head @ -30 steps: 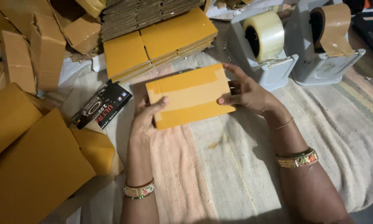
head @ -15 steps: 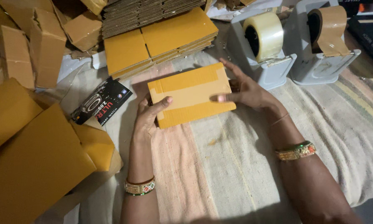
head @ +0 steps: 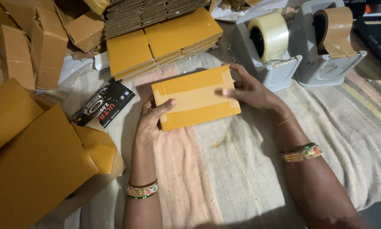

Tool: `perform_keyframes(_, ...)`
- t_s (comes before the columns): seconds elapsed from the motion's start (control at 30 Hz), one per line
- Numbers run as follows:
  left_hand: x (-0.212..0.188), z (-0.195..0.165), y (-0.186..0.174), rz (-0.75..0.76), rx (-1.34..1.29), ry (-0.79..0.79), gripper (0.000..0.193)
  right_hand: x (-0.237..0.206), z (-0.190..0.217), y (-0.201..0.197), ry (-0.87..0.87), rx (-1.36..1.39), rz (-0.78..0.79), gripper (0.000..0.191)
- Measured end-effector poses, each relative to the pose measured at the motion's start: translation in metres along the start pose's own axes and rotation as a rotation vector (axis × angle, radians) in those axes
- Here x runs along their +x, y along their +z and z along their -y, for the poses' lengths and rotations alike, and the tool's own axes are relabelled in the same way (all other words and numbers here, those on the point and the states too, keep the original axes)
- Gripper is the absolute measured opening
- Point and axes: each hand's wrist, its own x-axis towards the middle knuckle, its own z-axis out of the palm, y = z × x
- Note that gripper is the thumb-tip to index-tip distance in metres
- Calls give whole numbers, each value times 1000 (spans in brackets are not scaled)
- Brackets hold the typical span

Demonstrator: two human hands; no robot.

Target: The person seals a small cardboard box with clear packing tape, then opens a white smartwatch box and arranges the watch, orange strap, and charger inside. The person uses tape dispensers to apply tape to the box and places the items into the packaging.

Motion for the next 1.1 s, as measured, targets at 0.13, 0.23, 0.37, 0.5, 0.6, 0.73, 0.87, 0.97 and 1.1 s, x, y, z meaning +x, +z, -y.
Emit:
perform_keyframes(0.13, -5, -5, 2, 11, -51, 3, 76, -7, 6, -6, -47, -89, 127, 113)
perform_keyframes(0.23, -5, -6, 3, 26, -88, -13, 77, -4, 5, 0, -48, -29, 10, 80)
perform_keyframes(0.37, -1, -5, 0, 1, 112, -3, 74, 6, -1, 10, 49, 83, -129, 61)
perform_keyframes(0.5, -1, -3, 0, 17, 29, -1, 77, 5, -3, 10, 13, -48, -150, 63)
perform_keyframes(0.6, -4, -4, 1, -12, 58, -27, 79, -1, -1, 8, -388, -194, 10, 89)
perform_keyframes(0.73, -8, -9, 4, 10, -6, -49, 79, -3, 3, 7, -516, -337, 16, 98)
perform_keyframes(0.87, -9, -12, 6, 14, 53, 12, 73, 7, -2, 13, -37, -171, -129, 58)
perform_keyframes(0.97, -8, -12, 7, 19, -1, -9, 72, 15, -9, 17, 127, -213, -259, 43)
perform_keyframes(1.1, -8, -9, 6, 9, -22, -9, 69, 10, -12, 8, -69, -230, -71, 53)
